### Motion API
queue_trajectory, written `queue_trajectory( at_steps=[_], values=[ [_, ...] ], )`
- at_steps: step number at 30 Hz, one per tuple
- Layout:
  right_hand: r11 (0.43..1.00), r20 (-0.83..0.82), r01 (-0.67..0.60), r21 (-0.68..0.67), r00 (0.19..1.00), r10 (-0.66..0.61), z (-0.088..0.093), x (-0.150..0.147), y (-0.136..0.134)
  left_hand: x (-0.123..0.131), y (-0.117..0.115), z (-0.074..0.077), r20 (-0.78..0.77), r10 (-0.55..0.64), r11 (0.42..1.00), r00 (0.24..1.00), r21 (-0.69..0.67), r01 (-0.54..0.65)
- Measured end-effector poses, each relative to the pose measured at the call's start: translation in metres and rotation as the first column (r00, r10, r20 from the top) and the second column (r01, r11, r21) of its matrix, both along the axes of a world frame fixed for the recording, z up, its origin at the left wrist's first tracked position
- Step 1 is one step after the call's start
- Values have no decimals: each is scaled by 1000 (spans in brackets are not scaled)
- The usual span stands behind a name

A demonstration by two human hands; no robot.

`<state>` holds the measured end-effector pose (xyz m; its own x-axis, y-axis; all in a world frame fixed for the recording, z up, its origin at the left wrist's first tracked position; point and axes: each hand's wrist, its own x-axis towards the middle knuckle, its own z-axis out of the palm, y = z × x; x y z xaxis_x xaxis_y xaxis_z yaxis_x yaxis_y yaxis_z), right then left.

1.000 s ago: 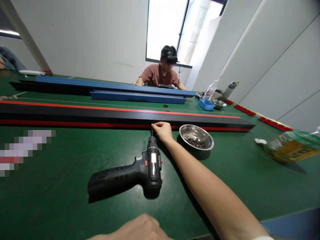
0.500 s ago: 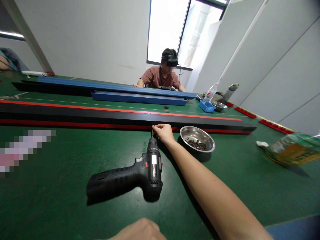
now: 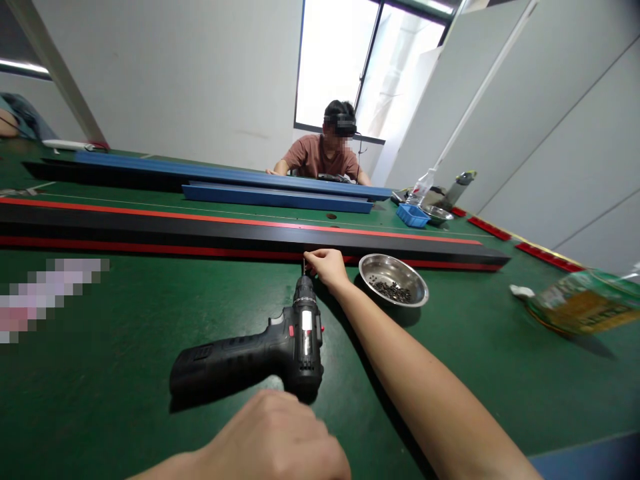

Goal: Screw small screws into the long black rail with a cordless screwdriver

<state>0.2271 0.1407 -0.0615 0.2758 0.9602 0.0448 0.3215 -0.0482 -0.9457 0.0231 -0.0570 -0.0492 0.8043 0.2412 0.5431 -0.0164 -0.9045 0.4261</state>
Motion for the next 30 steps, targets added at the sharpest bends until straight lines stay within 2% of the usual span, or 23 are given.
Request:
queue_trajectory(
  at_steps=[1,3,5,7,9,12,17,24,30],
  values=[
    [1000,1,-3,1,1000,3,0,0,0,-2,5,10,38,87,996,995,24,-88],
    [1000,6,-5,3,1000,5,-1,0,1,-6,15,28,-78,375,927,924,53,-371],
    [1000,9,-4,8,1000,4,-2,0,1,-7,24,39,-199,622,783,757,168,-599],
    [1000,12,-4,9,1000,4,-2,0,1,-7,30,44,-259,748,664,611,276,-695],
    [1000,19,-8,7,1000,8,-2,1,1,-7,32,43,-348,761,645,547,326,-691],
    [1000,49,-19,7,999,18,-2,1,1,-7,31,38,-449,733,671,512,347,-655],
    [999,113,-36,10,993,35,-2,1,1,-8,30,36,-468,704,704,534,367,-608],
    [999,90,-31,-16,995,32,-1,0,3,-7,33,39,-487,674,734,555,356,-578],
    [1000,38,19,-21,999,-18,-4,1,6,-6,34,41,-489,681,728,546,367,-579]
  ],
)
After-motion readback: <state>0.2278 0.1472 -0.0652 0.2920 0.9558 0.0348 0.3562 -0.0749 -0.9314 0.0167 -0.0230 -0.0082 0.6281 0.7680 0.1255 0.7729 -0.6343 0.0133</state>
